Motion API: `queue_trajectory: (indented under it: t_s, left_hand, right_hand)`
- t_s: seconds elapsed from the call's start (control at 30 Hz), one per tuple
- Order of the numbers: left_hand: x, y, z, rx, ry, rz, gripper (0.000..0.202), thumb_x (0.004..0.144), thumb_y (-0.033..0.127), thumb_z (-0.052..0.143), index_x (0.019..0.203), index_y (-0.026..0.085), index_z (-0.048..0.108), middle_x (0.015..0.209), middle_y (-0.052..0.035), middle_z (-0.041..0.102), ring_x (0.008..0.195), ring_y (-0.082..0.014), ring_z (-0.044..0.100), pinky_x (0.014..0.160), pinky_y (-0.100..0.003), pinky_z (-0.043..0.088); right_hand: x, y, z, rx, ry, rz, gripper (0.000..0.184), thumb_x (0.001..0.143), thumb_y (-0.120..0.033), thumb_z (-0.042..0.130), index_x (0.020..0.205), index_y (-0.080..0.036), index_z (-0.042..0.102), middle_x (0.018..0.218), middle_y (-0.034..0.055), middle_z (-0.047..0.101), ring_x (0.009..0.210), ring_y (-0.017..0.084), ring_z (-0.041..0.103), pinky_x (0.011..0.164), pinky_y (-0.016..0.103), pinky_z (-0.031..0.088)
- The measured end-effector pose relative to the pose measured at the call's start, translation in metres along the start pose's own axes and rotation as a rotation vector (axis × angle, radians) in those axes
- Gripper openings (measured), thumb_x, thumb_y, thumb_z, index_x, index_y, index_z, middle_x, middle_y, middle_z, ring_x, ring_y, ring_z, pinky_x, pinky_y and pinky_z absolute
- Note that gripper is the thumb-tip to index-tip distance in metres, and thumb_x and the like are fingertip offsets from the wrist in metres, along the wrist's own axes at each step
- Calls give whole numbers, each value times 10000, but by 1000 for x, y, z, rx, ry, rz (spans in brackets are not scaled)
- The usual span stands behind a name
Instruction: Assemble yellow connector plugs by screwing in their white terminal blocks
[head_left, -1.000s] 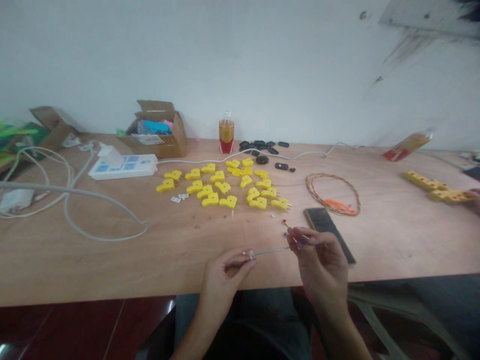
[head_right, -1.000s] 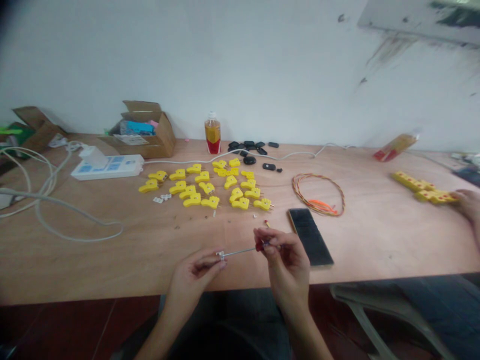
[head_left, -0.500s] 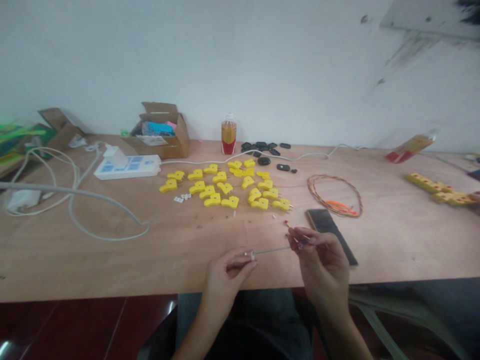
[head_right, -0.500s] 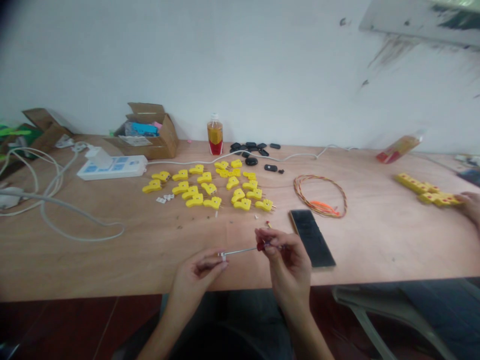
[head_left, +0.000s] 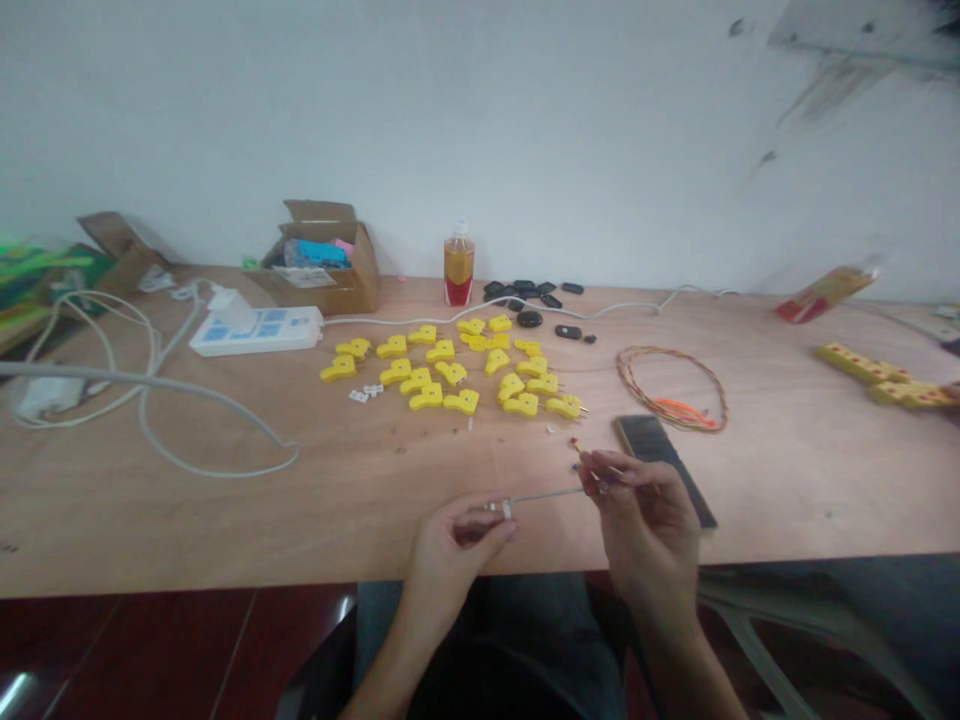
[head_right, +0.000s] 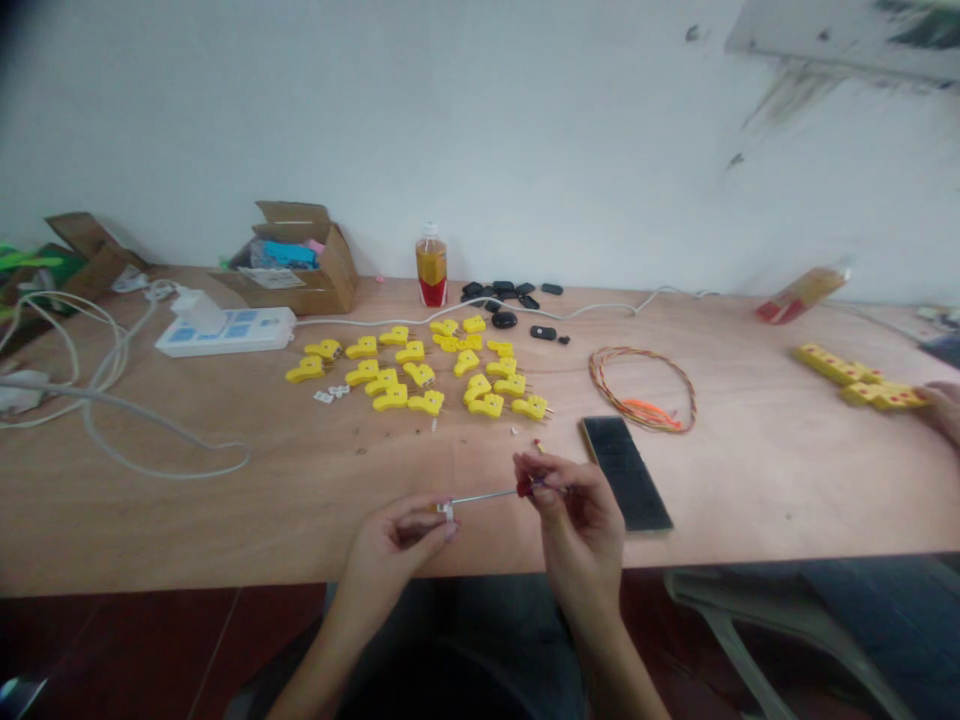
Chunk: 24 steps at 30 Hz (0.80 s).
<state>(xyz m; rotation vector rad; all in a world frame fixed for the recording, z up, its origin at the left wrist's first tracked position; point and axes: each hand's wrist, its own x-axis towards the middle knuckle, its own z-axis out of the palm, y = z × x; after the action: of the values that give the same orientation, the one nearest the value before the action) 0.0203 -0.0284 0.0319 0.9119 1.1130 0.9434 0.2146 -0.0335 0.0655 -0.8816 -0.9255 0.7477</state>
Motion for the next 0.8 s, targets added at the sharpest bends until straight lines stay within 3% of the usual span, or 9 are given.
queue_trajectory:
  t_s: [0.2,0.37,0.8]
  left_hand:
    - [0,0,1,38,3,-5,359,713,304,900,1042,165,855,888,-93,869,851,-283,842,790,-328,674]
    - [0,2,2,55,33,-3,316,670,313,907,951,175,866,862,-97,866,826,-293,842,755,-332,679]
    - [0,4,4,62,70,21,303,646,350,927,893,185,867,839,-107,862,797,-306,838,729,-352,682]
  right_hand:
    - [0,-1,1,-15,6,-8,112,909,-242,837,896,-261,728,1027,22,847,944,221,828,792,350,671]
    - [-1,1,-2,-35,6,2,117,911,-245,831,905,-263,716,1041,29,842,959,236,824,807,384,672]
    - [-4,4,-9,-46,-17,29,135,908,-170,814,924,-262,717,1063,22,836,990,216,812,805,349,677]
